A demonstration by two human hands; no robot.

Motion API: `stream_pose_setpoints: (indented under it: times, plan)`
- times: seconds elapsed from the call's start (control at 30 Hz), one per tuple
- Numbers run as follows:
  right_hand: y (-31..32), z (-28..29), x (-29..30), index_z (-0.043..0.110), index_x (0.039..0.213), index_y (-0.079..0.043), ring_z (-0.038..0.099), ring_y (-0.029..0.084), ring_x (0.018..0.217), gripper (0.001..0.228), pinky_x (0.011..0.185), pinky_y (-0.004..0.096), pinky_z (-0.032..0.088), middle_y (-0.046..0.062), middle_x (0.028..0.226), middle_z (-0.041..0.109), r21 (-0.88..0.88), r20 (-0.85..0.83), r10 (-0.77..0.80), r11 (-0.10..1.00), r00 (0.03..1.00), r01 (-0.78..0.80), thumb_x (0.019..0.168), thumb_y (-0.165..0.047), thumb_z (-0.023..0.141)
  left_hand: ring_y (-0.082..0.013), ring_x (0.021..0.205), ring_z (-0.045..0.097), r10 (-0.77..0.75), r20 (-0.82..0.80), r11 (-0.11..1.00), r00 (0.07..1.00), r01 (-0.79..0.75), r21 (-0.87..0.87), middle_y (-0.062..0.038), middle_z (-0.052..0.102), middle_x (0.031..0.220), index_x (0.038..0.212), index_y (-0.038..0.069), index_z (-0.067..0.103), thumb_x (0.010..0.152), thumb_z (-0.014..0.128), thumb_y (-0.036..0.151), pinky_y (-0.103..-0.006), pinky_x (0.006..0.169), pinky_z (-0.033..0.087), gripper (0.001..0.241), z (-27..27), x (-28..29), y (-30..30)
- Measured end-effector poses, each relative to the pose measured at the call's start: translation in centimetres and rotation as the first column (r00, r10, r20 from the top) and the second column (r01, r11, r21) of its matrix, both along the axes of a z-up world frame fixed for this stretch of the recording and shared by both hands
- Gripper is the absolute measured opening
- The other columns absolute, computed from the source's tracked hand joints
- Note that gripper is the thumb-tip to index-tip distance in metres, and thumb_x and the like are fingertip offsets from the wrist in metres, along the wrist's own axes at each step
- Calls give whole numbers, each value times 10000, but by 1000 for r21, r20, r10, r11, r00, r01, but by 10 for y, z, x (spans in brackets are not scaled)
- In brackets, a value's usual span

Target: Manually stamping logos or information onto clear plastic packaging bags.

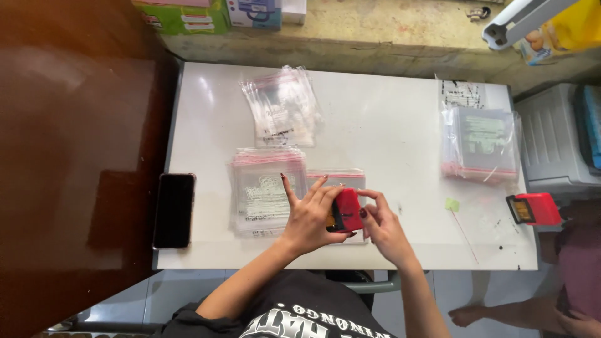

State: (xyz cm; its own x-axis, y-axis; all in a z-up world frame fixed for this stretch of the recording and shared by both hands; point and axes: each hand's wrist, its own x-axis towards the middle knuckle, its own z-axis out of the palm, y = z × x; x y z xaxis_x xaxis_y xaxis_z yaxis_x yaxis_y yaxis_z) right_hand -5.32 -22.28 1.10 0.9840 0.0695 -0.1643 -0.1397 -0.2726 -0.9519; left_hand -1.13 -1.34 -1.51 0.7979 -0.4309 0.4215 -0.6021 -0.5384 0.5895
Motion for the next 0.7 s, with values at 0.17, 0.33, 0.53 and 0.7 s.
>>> stream_pose_setpoints:
  times: [0.17, 0.33, 0.53, 0.7]
  plan:
    - [12, -3, -6, 468, 1418, -95, 653, 91, 755, 565, 613, 251, 515, 61, 957, 754, 56, -100, -79, 995, 992, 85, 958, -387, 616, -311, 1439, 475, -19, 16, 997, 1000, 18, 75, -49, 634, 1328, 1393, 86, 548, 640, 865, 573, -854, 1085, -137, 952, -7, -6, -10]
    - [-5, -38, -8, 552, 1342, -29, 722, 110, 904, 441, 762, 270, 613, 88, 1012, 752, 41, -57, -102, 994, 993, 104, 956, -219, 648, -304, 1504, 386, -69, 21, 991, 997, 66, 115, -62, 574, 1407, 1504, 109, 504, 685, 847, 622, -860, 1064, -142, 1025, -15, -6, -12]
    - [-72, -52, -1, 614, 1213, -25, 633, 92, 681, 240, 562, 245, 492, 47, 901, 703, 127, 29, -380, 919, 924, 374, 1044, -193, 590, -333, 1549, 308, 105, -98, 989, 990, -94, 112, -120, 473, 1578, 1516, 169, 518, 929, 700, 535, -773, 1183, -8, 716, -74, 24, 49]
    - [-107, -75, -12, 639, 1214, -27, 636, 152, 706, 269, 595, 293, 472, 75, 895, 710, -116, 125, -503, 849, 855, 516, 1041, -233, 634, -267, 1533, 328, 8, -262, 956, 965, 69, 286, -24, 500, 1550, 1480, 279, 544, 953, 649, 487, -765, 1206, 40, 577, -91, 3, 59]
